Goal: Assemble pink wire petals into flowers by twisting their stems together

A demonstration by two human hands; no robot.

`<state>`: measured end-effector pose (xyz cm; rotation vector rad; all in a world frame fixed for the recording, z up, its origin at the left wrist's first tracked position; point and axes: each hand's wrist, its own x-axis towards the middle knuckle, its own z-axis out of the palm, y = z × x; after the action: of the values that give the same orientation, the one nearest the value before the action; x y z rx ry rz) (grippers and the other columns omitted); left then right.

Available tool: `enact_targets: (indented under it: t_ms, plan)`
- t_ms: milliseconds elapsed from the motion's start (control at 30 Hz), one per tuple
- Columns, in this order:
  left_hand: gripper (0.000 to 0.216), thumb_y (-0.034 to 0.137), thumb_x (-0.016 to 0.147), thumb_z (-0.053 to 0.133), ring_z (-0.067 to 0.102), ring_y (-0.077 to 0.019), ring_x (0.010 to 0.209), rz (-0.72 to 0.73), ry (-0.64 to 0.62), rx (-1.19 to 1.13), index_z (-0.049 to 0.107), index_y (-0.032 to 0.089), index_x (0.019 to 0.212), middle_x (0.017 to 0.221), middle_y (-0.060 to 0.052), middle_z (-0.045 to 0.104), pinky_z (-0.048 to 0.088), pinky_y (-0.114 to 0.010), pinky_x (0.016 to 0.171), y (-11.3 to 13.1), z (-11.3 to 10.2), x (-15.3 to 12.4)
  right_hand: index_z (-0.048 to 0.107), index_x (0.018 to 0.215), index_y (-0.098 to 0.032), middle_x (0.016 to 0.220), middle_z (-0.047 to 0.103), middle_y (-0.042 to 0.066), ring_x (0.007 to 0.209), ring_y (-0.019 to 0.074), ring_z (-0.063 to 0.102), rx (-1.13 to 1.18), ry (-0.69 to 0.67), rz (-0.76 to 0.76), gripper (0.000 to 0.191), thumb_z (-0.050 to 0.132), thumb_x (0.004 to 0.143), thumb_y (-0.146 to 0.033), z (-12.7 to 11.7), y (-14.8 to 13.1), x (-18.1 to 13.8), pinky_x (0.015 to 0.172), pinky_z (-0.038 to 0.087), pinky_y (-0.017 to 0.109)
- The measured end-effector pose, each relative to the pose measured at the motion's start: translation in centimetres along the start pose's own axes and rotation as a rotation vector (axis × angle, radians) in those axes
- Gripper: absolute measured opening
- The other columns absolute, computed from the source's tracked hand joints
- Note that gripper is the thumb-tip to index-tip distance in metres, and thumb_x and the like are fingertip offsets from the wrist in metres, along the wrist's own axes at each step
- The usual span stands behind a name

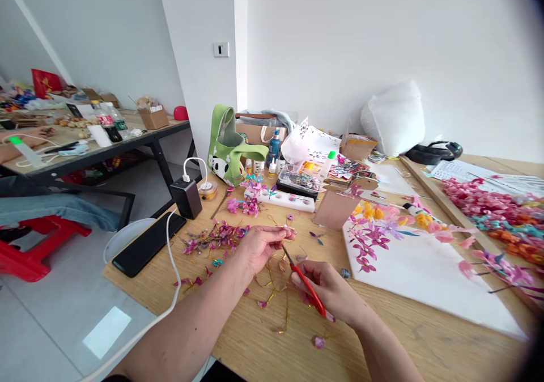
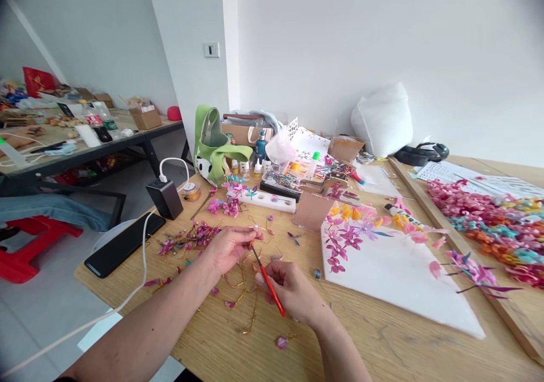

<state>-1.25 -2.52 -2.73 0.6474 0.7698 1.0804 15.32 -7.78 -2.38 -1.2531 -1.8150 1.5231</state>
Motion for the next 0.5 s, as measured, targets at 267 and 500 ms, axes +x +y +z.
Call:
enact_targets:
  t_ms: [267,500]
  plan:
    - [0.022,0.017,0.051,0.081,0.059,-0.0138,0.077,-0.048,-0.025,0.037,0.074,0.008,0.070,0.075,-0.010,0.070,0.036,-0.020,0.060,0.2,0.1,-0.2,0.049,0.063,-0.017,0.052,0.051,-0.002,0.043,0.0079,0.038,-0.011,0.002,0.002,0.037,0.059,0.079,-0.049,-0.3,0.6,0.0,0.041,0.028,0.021]
    - [0.023,0.017,0.051,0.082,0.057,-0.0119,0.071,-0.070,-0.036,0.063,0.074,0.008,0.070,0.075,-0.010,0.070,0.036,-0.019,0.057,0.2,-0.1,-0.1,0.048,0.062,-0.018,0.050,0.050,-0.003,0.040,0.0074,0.037,-0.039,-0.003,0.014,0.040,0.056,0.081,-0.052,-0.6,0.9,-0.2,0.039,0.028,0.020]
